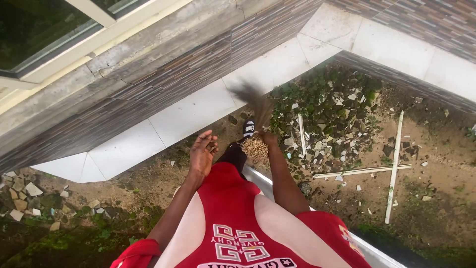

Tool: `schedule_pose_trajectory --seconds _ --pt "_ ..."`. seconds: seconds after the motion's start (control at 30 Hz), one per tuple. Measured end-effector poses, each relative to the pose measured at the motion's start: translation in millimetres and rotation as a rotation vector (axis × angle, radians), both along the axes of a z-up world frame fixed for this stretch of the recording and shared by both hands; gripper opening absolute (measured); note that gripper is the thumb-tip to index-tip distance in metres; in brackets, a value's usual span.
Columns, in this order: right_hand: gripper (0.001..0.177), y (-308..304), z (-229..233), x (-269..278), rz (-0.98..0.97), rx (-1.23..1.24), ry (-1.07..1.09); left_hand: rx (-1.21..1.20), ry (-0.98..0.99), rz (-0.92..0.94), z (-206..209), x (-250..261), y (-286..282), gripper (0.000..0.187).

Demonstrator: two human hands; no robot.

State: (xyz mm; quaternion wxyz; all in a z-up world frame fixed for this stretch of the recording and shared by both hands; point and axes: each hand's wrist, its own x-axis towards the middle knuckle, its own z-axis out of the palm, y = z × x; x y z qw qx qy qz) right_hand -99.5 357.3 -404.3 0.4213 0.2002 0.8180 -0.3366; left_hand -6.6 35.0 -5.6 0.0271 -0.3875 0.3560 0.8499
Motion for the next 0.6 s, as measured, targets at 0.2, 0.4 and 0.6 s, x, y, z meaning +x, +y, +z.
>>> schedule_pose_trajectory --seconds 0.2,0.4,0.6 --pt "0.064 -95 340 24 -0.458 -0.242 0.021 -0.002 0.055 0.201 -23 -30 20 0.018" --pt "0.064 -78 195 50 -0.002 -0.640 -0.135 0.038 0.175 0.292 -19 -88 54 0.019" --pt "0.052 -10 157 4 0.040 -0.229 -0.204 0.028 0.048 0.423 -24 -119 72 0.022"
